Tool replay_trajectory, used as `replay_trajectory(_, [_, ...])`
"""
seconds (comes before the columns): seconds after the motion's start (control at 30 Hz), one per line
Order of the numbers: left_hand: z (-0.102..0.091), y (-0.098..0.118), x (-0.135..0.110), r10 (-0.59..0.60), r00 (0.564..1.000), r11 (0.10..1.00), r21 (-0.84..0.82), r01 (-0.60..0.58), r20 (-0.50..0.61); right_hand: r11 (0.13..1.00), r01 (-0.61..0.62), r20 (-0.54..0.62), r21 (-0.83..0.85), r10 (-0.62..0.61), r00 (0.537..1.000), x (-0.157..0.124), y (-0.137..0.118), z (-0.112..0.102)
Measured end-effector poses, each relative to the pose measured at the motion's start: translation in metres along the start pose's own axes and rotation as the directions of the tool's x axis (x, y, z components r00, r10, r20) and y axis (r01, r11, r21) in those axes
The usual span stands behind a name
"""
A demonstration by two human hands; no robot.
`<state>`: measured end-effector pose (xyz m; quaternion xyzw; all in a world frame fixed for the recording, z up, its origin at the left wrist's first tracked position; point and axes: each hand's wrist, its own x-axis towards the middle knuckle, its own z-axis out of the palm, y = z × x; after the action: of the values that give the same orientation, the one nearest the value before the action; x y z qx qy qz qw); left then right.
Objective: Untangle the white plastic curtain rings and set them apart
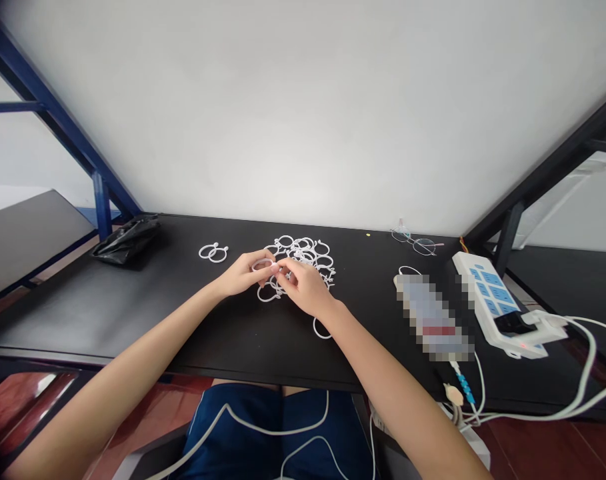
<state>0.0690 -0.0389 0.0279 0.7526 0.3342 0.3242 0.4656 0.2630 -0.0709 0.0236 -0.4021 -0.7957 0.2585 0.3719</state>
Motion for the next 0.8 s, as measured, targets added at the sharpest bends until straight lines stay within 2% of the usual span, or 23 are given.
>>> replay_trajectory(0.3, [-0.0001, 0.0044, -0.0007, -0.023, 1.0, 1.0, 0.017, 0.023, 0.0, 0.991, -0.077, 0.009, 0.111, 0.076, 0.997, 0.0, 0.0031, -0.0001])
replay_trajectory(0.8, [0.0009, 0.0007, -0.0004, -0.029, 0.999, 1.0, 0.011, 0.028, 0.027, 0.987, -0.079, 0.024, 0.139, 0.077, 0.997, 0.0007, 0.0004, -0.0019])
